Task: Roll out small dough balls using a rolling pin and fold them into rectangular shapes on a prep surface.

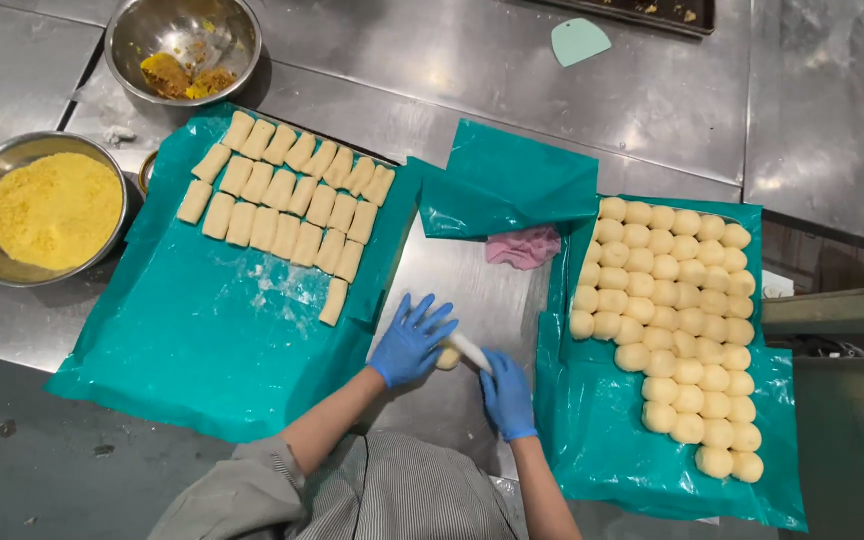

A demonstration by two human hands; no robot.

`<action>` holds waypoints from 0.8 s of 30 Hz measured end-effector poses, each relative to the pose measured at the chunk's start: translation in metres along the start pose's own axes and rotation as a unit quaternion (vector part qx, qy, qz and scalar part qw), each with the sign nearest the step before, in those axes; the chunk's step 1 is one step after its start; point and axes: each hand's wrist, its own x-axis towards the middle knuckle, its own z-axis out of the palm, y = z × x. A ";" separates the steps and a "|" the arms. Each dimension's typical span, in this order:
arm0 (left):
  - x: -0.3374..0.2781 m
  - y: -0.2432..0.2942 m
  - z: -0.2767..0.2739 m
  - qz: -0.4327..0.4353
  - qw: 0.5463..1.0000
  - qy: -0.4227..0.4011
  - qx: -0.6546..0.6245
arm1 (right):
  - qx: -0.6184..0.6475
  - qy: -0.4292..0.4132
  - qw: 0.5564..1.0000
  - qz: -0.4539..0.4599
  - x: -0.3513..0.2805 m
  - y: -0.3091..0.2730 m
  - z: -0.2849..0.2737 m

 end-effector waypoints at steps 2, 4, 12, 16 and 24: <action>-0.021 -0.018 0.012 -0.058 0.988 -0.140 -0.017 | -0.043 -0.041 0.997 -0.055 0.004 0.004 0.007; -0.035 -0.026 0.021 -0.108 0.955 -0.275 -0.037 | -0.086 -0.078 0.987 -0.112 0.008 0.007 0.017; -0.005 -0.043 0.069 -0.186 0.970 -0.126 0.090 | -0.176 -0.027 0.982 -0.056 0.058 -0.002 0.034; 0.057 -0.077 0.059 -0.251 0.957 -0.138 0.048 | -0.244 -0.044 0.967 -0.049 0.123 -0.003 0.028; 0.094 -0.096 0.057 -0.234 0.968 -0.068 0.058 | -0.128 -0.278 0.919 -0.250 0.155 0.044 0.017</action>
